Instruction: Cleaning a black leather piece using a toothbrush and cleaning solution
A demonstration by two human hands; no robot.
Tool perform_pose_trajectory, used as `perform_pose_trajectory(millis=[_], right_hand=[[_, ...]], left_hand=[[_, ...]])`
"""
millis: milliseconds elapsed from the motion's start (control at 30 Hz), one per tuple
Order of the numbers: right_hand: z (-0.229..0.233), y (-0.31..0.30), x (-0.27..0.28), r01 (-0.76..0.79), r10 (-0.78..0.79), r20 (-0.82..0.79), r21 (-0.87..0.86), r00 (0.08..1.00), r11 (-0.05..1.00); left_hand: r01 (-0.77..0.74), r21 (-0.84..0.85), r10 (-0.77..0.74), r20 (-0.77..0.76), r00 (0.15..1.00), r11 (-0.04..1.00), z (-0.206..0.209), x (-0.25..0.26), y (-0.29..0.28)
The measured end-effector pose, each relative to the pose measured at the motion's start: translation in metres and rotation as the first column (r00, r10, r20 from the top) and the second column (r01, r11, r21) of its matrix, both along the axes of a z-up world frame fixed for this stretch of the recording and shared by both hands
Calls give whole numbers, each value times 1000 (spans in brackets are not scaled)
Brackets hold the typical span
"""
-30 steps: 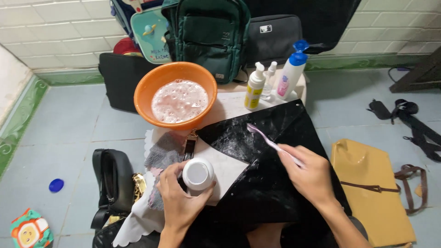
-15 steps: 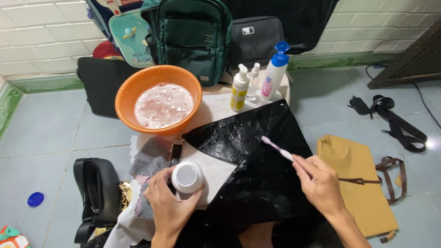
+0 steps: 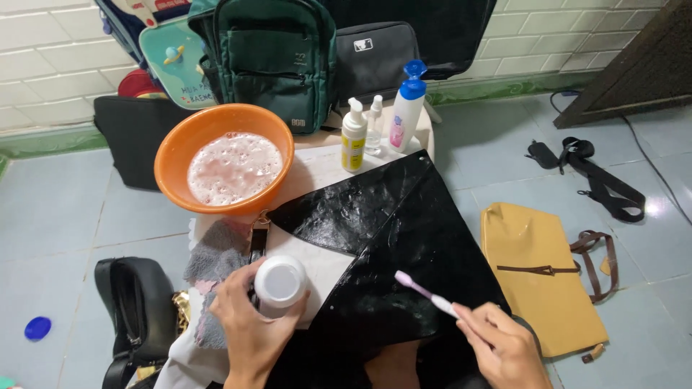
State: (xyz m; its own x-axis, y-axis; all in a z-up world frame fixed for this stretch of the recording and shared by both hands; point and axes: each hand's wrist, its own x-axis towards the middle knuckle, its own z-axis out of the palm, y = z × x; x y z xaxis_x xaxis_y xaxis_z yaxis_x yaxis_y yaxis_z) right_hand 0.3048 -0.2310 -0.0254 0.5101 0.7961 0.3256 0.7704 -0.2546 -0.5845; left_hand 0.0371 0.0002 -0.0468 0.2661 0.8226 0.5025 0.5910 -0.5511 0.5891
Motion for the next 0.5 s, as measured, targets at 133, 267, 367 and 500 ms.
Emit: perform_pose_trajectory(millis=[133,267,367,500], right_hand=[[38,0,-38,84,-72,-110,115,991,990],[44,-1,-58,-52,58,-18,257,998,965],[58,5,-76,-24,14,90,115,996,993],[78,26,-86,-215,176,241,144,954,966]], left_hand=[[144,203,-161,66,985,968,-1,8,1],[208,337,-248,79,966,918,-11,19,2],[231,366,-289,111,951,901,-6,24,-3],[239,431,-296,70,953,870,-6,23,-5]])
